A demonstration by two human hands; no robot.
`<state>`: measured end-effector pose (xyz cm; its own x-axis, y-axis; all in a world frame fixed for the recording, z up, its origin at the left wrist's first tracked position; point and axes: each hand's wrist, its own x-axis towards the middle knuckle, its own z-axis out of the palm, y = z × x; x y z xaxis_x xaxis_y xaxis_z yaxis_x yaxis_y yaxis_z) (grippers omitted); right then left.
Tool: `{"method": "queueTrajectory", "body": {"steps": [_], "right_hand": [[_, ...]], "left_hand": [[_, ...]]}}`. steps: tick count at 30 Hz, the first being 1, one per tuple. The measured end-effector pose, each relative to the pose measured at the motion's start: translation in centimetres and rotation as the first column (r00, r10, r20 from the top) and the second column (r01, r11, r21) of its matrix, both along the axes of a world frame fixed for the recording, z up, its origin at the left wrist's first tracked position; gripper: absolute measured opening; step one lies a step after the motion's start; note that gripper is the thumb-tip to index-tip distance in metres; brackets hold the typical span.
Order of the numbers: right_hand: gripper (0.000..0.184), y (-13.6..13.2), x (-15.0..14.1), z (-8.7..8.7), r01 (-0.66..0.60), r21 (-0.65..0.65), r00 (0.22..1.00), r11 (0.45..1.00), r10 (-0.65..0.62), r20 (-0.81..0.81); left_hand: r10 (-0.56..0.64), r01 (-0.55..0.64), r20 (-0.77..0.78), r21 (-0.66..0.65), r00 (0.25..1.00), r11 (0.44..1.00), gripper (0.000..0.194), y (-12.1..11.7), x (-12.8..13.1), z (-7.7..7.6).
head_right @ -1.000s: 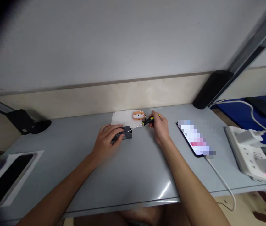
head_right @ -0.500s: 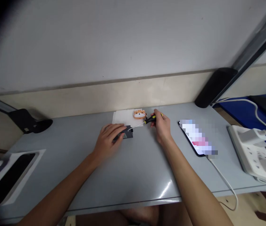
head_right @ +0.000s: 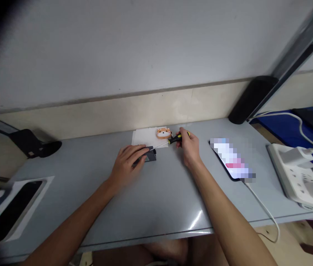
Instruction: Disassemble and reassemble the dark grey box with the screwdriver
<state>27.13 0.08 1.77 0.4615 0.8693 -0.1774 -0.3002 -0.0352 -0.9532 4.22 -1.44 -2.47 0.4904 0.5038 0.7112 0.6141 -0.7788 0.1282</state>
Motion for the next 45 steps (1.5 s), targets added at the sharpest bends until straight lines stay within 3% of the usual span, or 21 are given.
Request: {"method": "queueTrajectory", "body": {"steps": [8, 19, 27, 33, 39, 45], "right_hand": [[0.028, 0.2, 0.0, -0.1, 0.028, -0.003, 0.999, 1.0, -0.028, -0.029], [0.031, 0.5, 0.2, -0.8, 0.028, 0.036, 1.0, 0.999, -0.028, -0.007], [0.038, 0.8, 0.7, -1.9, 0.098, 0.083, 0.995, 0.992, -0.096, -0.027], [0.047, 0.7, -0.2, -2.9, -0.069, 0.133, 0.994, 0.989, 0.058, 0.09], [0.044, -0.3, -1.4, -2.8, -0.287, 0.034, 0.894, 0.957, 0.255, 0.368], [0.04, -0.5, -1.5, -2.8, -0.329, 0.038, 0.87, 0.944, 0.287, 0.402]], "left_hand": [[-0.014, 0.015, -0.02, 0.05, 1.0, 0.999, 0.024, -0.1, 0.0, 0.3], [0.001, 0.0, -0.073, 0.017, 0.997, 1.0, 0.028, -0.1, -0.3, 0.2], [-0.038, 0.03, -0.154, -0.05, 0.987, 0.998, 0.038, 0.1, -0.8, 0.7], [-0.165, 0.166, -0.049, 0.021, 0.985, 0.986, 0.037, 0.2, -1.3, 0.4], [-0.277, 0.276, -0.038, -0.011, 0.96, 0.961, 0.037, -1.6, -0.3, 0.2], [-0.302, 0.302, -0.022, -0.019, 0.953, 0.953, 0.033, -2.2, 0.3, 0.4]]}}
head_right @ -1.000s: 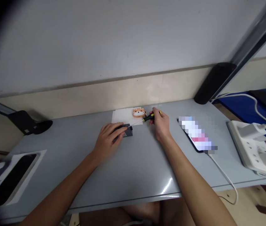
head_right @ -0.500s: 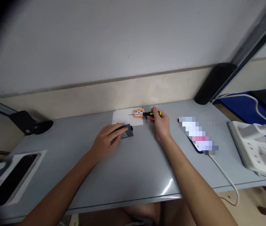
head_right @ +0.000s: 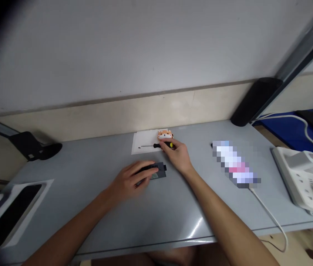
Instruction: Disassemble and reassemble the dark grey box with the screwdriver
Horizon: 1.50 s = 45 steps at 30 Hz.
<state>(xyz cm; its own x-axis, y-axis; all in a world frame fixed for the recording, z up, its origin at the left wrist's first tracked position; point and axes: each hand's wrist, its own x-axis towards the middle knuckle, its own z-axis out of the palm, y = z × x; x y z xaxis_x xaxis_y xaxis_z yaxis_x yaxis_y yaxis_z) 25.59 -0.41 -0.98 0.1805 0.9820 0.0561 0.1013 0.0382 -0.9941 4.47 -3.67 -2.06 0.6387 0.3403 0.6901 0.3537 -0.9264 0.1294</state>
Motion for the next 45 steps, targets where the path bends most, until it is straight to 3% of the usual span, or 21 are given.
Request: {"method": "queueTrajectory", "body": {"steps": [17, 21, 23, 26, 29, 31, 33, 38, 43, 45], "right_hand": [[0.032, -0.2, -0.3, 0.5, 0.04, -0.005, 0.999, 0.999, -0.04, -0.025], [0.039, 0.1, 0.0, 0.4, 0.083, 0.005, 0.992, 0.996, -0.083, -0.091], [0.042, 0.3, 0.3, 0.4, 0.128, 0.006, 0.974, 0.992, -0.125, -0.187], [0.043, 0.7, 0.7, 0.3, 0.211, -0.005, 0.925, 0.977, -0.202, -0.322], [0.043, 0.9, 1.2, 0.5, 0.262, -0.035, 0.882, 0.965, -0.254, -0.397], [0.042, 1.0, 1.4, 0.5, 0.267, -0.055, 0.874, 0.962, -0.266, -0.406], [0.042, 1.0, 1.4, 0.5, 0.254, -0.063, 0.88, 0.965, -0.258, -0.4], [0.043, 0.9, 1.3, 0.5, 0.229, -0.076, 0.889, 0.97, -0.24, -0.389], [0.042, 0.9, 1.4, 0.5, 0.246, -0.077, 0.882, 0.966, -0.256, -0.396], [0.043, 1.0, 1.5, 0.4, 0.262, -0.081, 0.874, 0.962, -0.273, -0.401]], "left_hand": [[0.004, -0.005, -0.031, -0.042, 0.999, 0.999, 0.032, 0.0, -0.4, 0.2], [-0.039, 0.041, 0.014, -0.198, 0.999, 0.979, 0.032, 0.5, -0.9, 0.5], [-0.004, 0.037, 0.095, -0.346, 0.995, 0.938, 0.025, 1.0, -1.2, 0.3], [0.159, -0.035, 0.171, -0.569, 0.972, 0.822, 0.014, 1.8, -1.2, -0.3], [0.279, -0.131, 0.099, -0.705, 0.955, 0.697, 0.018, 2.4, -1.2, -0.9], [0.317, -0.178, 0.057, -0.727, 0.947, 0.663, 0.019, 2.7, -1.3, -1.0], [0.346, -0.209, 0.054, -0.709, 0.937, 0.674, 0.017, 3.0, -1.3, -1.2], [0.33, -0.233, 0.062, -0.585, 0.942, 0.777, 0.014, 3.5, -1.5, -1.9], [0.235, -0.191, 0.003, -0.571, 0.972, 0.798, 0.019, 3.4, -2.2, -1.5], [0.129, -0.142, -0.064, -0.58, 0.99, 0.802, 0.042, 3.2, -2.7, -0.7]]}}
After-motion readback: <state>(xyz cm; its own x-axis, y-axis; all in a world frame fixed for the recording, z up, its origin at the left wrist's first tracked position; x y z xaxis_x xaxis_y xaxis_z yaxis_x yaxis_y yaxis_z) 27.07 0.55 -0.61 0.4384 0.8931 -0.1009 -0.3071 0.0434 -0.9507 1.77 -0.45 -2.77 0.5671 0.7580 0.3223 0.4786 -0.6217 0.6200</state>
